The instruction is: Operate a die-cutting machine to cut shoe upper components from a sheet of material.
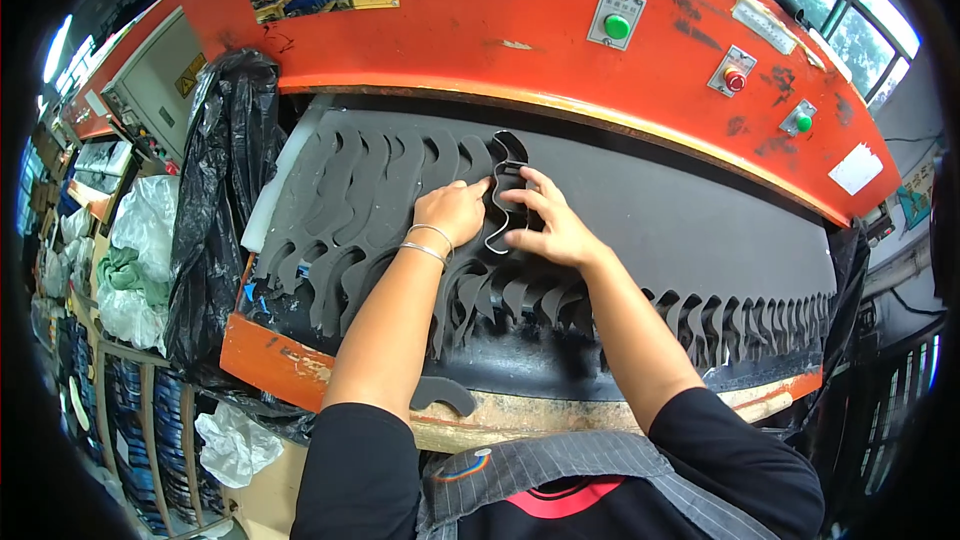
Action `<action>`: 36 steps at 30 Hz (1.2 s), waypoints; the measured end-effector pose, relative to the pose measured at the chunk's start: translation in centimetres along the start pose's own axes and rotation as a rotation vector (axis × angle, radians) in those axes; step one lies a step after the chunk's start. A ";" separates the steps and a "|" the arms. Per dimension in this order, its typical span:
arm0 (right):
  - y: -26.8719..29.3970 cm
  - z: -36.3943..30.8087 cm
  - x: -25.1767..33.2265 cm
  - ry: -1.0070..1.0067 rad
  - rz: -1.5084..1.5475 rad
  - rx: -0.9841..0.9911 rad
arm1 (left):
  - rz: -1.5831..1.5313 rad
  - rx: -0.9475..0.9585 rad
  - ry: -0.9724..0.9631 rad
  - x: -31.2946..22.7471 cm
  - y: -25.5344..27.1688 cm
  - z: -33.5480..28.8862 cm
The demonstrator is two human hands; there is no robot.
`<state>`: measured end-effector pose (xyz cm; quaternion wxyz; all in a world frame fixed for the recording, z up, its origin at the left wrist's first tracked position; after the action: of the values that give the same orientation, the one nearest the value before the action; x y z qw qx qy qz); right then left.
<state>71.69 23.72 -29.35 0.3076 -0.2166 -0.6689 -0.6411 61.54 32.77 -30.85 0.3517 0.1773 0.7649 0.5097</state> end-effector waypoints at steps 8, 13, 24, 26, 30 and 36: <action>-1.3 -1.0 2.3 -0.131 -0.374 -0.154 | -0.013 -0.017 -0.008 0.3 0.1 0.9; -0.8 -1.6 2.5 -0.132 -0.455 -0.208 | -0.012 -0.019 0.005 -1.0 0.8 1.0; 17.7 -24.2 -9.1 0.273 0.512 -0.930 | -0.577 -0.407 -0.239 -5.1 2.7 -4.7; 28.0 -35.1 -12.2 0.177 -0.113 -1.405 | -0.473 -0.330 -0.437 -14.3 5.9 -3.9; 36.6 -40.2 -11.0 0.056 -0.243 -1.779 | -0.501 -0.275 -0.641 -24.1 10.9 -4.5; 36.5 -39.1 -14.1 -0.298 -0.324 -1.401 | -0.249 -0.230 -0.457 -24.1 11.2 -2.6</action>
<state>112.00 -10.48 -13.02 -0.0959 -0.3457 -0.1606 -0.9195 75.36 20.57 -11.47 0.5930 0.1511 0.6186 0.4929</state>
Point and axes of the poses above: each hand's wrist, its own z-axis towards the middle knuckle, its own y-axis out of the back of the hand, x = y × z, the point moved 10 cm from there along z, towards the middle knuckle, and after that the axes turned 13 degrees about x, right-handed, at the moved point
